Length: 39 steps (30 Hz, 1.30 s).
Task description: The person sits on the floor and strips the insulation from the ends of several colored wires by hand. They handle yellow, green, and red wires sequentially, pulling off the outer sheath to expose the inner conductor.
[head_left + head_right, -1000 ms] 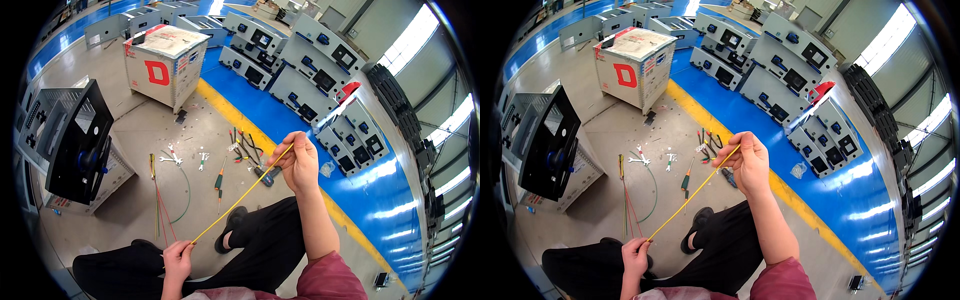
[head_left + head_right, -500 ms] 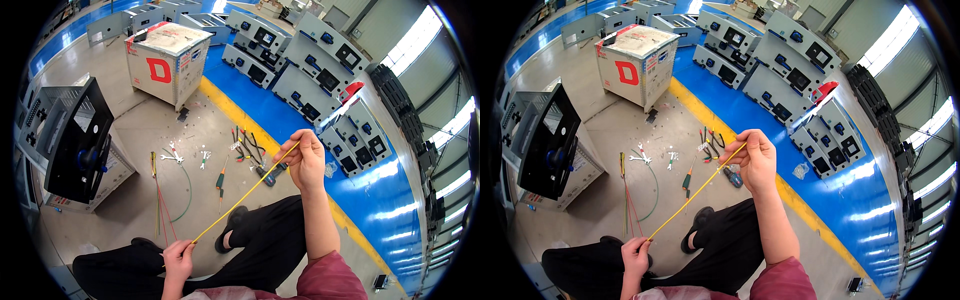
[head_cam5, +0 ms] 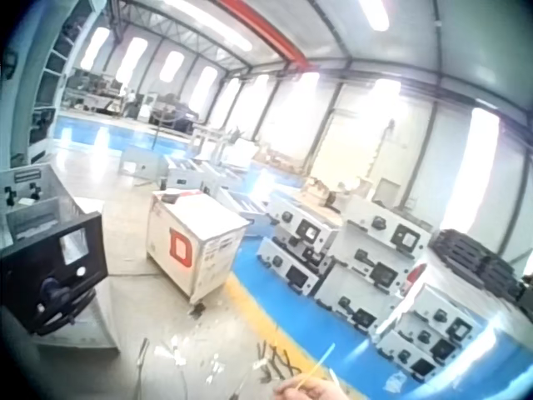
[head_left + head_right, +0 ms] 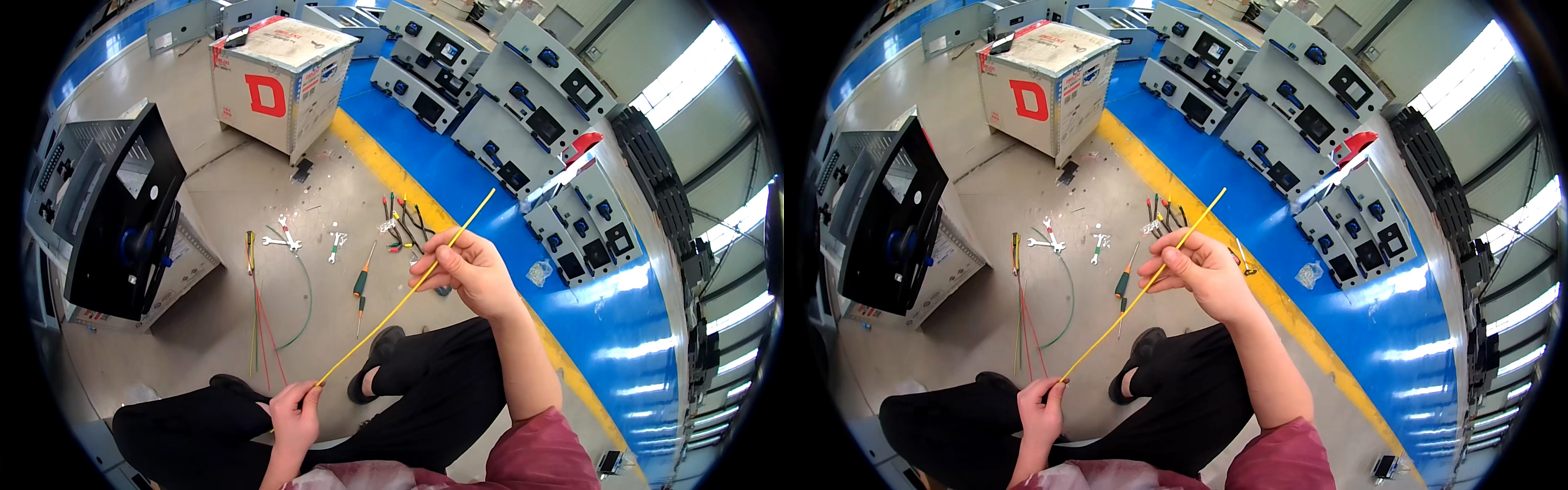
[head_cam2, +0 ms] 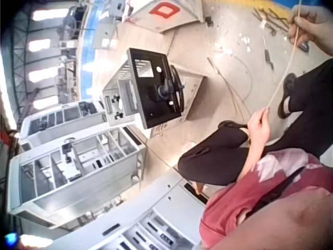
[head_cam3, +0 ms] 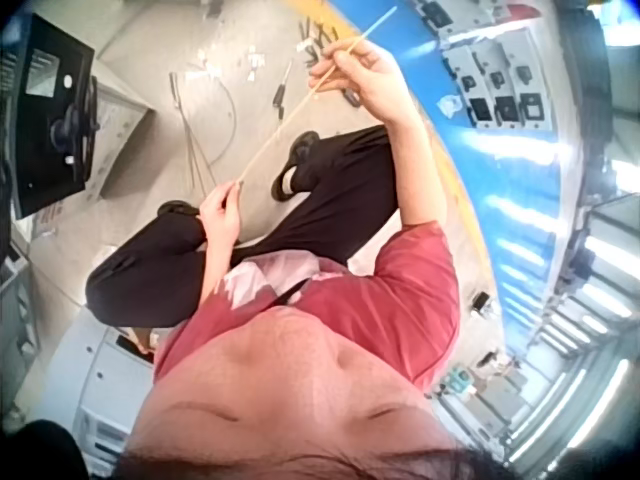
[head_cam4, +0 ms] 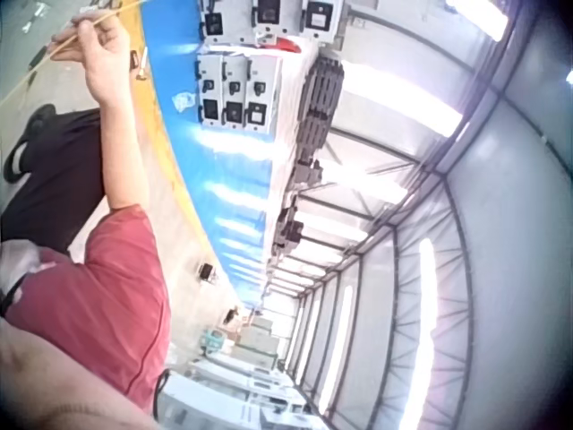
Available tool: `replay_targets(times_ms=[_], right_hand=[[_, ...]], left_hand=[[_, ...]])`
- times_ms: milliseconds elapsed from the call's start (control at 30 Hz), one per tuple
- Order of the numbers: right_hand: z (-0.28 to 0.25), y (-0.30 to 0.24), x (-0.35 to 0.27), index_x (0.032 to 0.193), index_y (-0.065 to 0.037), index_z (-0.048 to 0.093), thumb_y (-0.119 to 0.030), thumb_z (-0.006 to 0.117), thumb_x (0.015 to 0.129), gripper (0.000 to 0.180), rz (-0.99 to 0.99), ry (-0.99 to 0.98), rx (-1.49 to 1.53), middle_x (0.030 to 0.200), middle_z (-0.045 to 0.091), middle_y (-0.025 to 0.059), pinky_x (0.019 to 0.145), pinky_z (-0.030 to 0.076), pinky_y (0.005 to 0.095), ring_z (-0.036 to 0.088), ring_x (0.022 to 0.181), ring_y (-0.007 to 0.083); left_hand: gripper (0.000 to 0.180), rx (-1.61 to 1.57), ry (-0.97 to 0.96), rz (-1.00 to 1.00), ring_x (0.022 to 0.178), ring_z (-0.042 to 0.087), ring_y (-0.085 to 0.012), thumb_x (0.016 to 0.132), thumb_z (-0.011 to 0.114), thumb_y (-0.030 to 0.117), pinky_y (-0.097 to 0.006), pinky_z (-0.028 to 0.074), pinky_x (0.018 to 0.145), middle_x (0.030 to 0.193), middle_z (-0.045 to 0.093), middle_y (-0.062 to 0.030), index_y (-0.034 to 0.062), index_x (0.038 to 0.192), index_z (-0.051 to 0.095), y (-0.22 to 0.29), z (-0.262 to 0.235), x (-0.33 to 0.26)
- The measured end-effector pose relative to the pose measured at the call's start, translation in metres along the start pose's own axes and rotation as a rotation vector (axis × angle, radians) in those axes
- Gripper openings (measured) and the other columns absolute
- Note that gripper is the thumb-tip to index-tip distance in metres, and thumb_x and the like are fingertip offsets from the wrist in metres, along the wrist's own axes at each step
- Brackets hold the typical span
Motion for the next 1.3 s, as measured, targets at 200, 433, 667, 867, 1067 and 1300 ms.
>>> replay_targets(times_ms=[200, 433, 667, 867, 1067, 1300], right_hand=[[0.004, 0.001, 0.004, 0.110, 0.003, 0.060, -0.016, 0.058, 0.104, 0.020, -0.148, 0.096, -0.014, 0.094, 0.072, 0.0214, 0.077, 0.065, 0.0432, 0.075, 0.088, 0.0352], [0.033, 0.015, 0.003, 0.119, 0.004, 0.058, -0.010, 0.059, 0.103, 0.021, 0.120, -0.016, -0.058, 0.102, 0.072, 0.0191, 0.083, 0.063, 0.0391, 0.074, 0.096, 0.0284], [0.047, 0.032, 0.004, 0.121, 0.004, 0.055, -0.005, 0.055, 0.103, 0.019, 0.172, 0.016, -0.118, 0.102, 0.071, 0.0192, 0.083, 0.064, 0.0366, 0.073, 0.096, 0.0268], [0.048, 0.030, 0.003, 0.122, 0.003, 0.054, -0.010, 0.052, 0.106, 0.021, 0.164, 0.029, -0.102, 0.100, 0.071, 0.0189, 0.082, 0.064, 0.0359, 0.074, 0.096, 0.0274], [0.023, 0.012, 0.008, 0.134, 0.002, 0.044, -0.017, 0.050, 0.108, 0.034, 0.023, 0.201, -0.100, 0.098, 0.070, 0.0202, 0.075, 0.064, 0.0369, 0.075, 0.083, 0.0288], [0.013, 0.003, -0.001, 0.138, 0.002, 0.038, -0.009, 0.047, 0.107, 0.035, 0.010, 0.263, -0.119, 0.097, 0.068, 0.0200, 0.074, 0.065, 0.0404, 0.075, 0.082, 0.0333]], left_hand=[[0.009, -0.078, -0.046, -0.077, 0.064, 0.062, -0.0178, 0.092, 0.069, 0.003, -0.029, 0.046, 0.060, 0.077, 0.069, -0.0131, -0.0046, 0.094, 0.073, 0.008, 0.001, -0.001], [0.010, -0.025, 0.087, -0.005, 0.063, 0.061, -0.0187, 0.091, 0.070, 0.005, -0.030, 0.045, 0.059, 0.074, 0.068, -0.0124, -0.0047, 0.092, 0.072, 0.001, -0.004, -0.002], [0.008, 0.041, 0.123, 0.055, 0.060, 0.058, -0.0244, 0.089, 0.070, 0.000, -0.032, 0.044, 0.056, 0.072, 0.063, -0.0154, -0.0068, 0.093, 0.070, 0.002, -0.009, 0.000], [0.007, 0.035, 0.132, 0.068, 0.058, 0.057, -0.0248, 0.090, 0.070, 0.000, -0.034, 0.043, 0.055, 0.070, 0.062, -0.0151, -0.0064, 0.093, 0.070, 0.004, -0.010, 0.000], [0.007, 0.070, 0.165, 0.101, 0.057, 0.056, -0.0265, 0.090, 0.069, 0.000, -0.035, 0.041, 0.054, 0.069, 0.060, -0.0149, -0.0064, 0.094, 0.069, 0.001, -0.011, -0.001], [0.008, 0.266, 0.186, 0.236, 0.057, 0.051, -0.0275, 0.087, 0.069, -0.003, -0.037, 0.038, 0.054, 0.066, 0.053, -0.0135, -0.0057, 0.094, 0.070, 0.001, -0.013, -0.001]])
Point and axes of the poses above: each hand's wrist, its own x-axis towards the middle knuckle, its own z-axis out of the palm, y = z × x, the point moved 3 cm from there along x, towards the middle knuckle
